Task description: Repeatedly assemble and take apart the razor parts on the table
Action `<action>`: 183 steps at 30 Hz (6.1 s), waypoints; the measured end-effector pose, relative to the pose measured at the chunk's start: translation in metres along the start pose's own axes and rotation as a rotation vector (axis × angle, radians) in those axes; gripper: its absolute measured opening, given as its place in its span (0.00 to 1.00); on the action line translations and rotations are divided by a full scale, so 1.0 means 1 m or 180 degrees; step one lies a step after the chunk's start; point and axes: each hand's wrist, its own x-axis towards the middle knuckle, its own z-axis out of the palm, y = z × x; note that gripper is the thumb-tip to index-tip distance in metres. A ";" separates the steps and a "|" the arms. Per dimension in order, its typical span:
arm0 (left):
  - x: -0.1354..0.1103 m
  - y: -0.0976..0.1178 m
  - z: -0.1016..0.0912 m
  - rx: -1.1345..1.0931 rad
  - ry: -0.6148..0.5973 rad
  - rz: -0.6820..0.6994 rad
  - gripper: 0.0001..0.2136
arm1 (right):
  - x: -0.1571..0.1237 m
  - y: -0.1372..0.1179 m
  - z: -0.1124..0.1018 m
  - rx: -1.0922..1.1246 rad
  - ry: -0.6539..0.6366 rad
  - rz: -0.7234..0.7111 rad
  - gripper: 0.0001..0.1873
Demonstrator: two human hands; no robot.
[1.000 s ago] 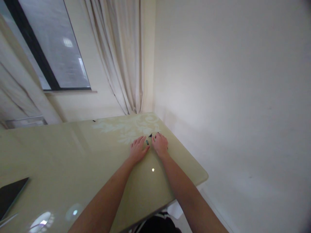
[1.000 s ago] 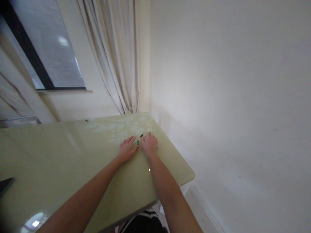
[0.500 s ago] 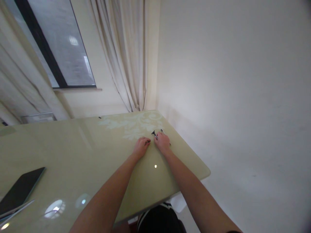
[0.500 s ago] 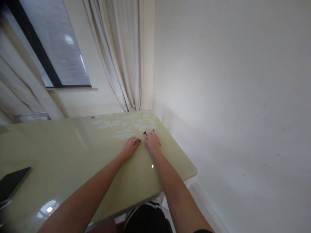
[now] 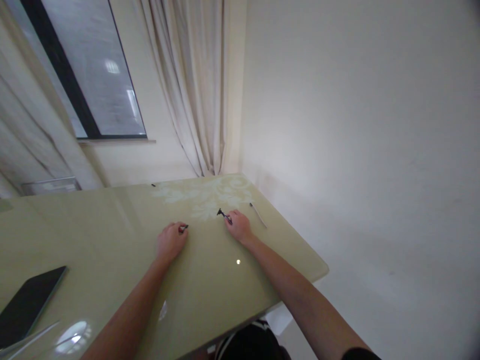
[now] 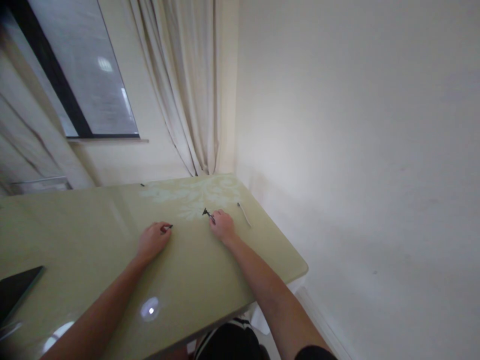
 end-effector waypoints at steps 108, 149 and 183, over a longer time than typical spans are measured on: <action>-0.054 0.053 -0.016 -0.0239 0.0269 0.0933 0.16 | -0.024 -0.094 0.030 0.3595 0.0693 -0.0283 0.20; -0.051 0.055 -0.021 -0.2268 0.0121 0.1290 0.16 | -0.034 -0.010 -0.011 0.2648 -0.0745 -0.1033 0.28; 0.047 0.146 0.061 -0.0720 -0.1072 0.0490 0.19 | -0.008 0.022 -0.009 0.4372 0.1326 0.1080 0.34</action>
